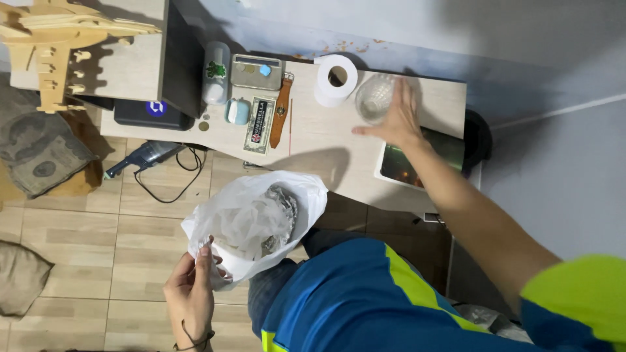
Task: Washing hands in a bathroom sink and then collecting various trash items from a cluttered room into a plastic bag.
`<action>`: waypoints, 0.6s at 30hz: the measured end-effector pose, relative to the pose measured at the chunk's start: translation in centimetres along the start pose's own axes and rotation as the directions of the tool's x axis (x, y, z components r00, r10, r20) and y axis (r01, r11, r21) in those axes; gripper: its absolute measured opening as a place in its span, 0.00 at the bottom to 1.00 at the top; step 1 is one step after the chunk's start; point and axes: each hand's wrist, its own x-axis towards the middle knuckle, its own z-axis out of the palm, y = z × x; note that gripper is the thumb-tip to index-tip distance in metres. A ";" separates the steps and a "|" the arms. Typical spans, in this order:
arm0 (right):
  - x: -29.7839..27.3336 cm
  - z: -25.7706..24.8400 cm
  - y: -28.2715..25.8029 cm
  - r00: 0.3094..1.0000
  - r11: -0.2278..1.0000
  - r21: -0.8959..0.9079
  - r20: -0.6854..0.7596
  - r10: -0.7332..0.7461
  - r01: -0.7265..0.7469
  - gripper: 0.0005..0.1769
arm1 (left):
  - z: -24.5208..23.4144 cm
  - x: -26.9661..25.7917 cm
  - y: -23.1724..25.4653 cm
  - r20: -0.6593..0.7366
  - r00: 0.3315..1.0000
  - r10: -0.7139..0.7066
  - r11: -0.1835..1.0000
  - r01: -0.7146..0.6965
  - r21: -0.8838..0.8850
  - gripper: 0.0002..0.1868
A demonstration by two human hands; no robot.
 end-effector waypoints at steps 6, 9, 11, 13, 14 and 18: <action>-11.4 3.1 0.0 0.989 0.973 0.183 0.021 -0.146 0.140 0.51 | 0.5 0.4 0.6 0.030 1.000 0.003 0.999 -0.002 -0.037 0.18; -14.3 6.9 0.6 0.851 0.855 0.518 0.450 -0.268 -0.005 0.26 | 0.7 0.2 1.4 0.022 1.000 0.011 0.998 -0.010 -0.063 0.18; -15.3 8.0 -0.4 0.684 0.793 0.587 0.645 -0.339 -0.161 0.18 | 0.3 0.3 1.0 0.024 1.000 0.017 0.998 -0.016 -0.054 0.18; -15.4 8.4 -3.2 0.671 0.774 0.580 0.682 -0.292 -0.252 0.21 | -0.6 0.2 1.3 -0.007 1.000 0.007 0.998 -0.007 -0.067 0.17; -15.8 8.6 -4.6 0.665 0.744 0.565 0.713 -0.222 -0.358 0.25 | -1.1 0.0 1.4 -0.009 1.000 -0.004 0.997 0.003 -0.072 0.17; -16.3 5.8 -11.7 0.593 0.578 0.593 0.775 -0.219 -0.561 0.31 | -4.3 -0.9 -0.1 -0.062 0.996 0.066 0.996 -0.070 -0.058 0.18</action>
